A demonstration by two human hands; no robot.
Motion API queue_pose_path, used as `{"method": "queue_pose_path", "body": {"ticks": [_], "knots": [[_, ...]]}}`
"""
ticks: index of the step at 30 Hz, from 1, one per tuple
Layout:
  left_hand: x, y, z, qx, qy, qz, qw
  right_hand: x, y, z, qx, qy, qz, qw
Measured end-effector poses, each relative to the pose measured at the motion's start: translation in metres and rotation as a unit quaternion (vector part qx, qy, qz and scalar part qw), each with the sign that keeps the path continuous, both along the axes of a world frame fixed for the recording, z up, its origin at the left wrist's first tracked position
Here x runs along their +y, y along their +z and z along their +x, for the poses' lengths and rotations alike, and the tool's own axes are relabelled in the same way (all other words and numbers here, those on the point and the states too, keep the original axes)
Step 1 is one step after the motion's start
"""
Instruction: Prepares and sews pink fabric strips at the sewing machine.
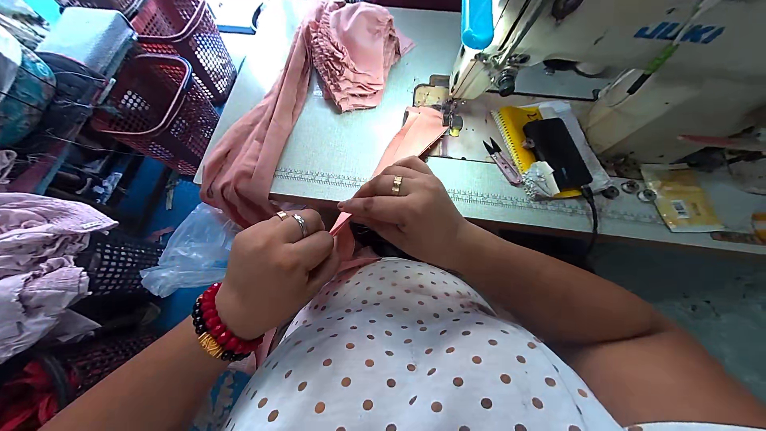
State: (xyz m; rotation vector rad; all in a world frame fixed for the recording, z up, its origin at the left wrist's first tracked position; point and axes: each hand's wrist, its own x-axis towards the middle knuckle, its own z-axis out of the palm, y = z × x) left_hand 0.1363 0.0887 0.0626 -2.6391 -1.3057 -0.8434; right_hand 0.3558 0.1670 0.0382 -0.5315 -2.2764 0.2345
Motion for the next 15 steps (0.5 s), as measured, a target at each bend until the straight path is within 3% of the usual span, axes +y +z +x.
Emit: {"method": "queue_pose_path", "body": {"ticks": [6,10,12,15], "knots": [[0.001,0.002,0.006,0.01,-0.056,0.019,0.998,-0.006,0.006,0.009,-0.026,0.017,0.021,0.999],[-0.002,0.007,0.014,0.06,-0.144,0.026,0.987,-0.028,0.014,0.023,-0.09,0.002,0.071,0.993],[0.0,0.004,0.024,0.028,-0.205,-0.001,0.978,-0.048,0.013,0.037,-0.11,-0.044,0.087,0.989],[0.02,-0.011,0.045,-0.105,-0.294,-0.144,0.939,-0.071,0.0,0.067,-0.113,-0.086,0.015,0.99]]}}
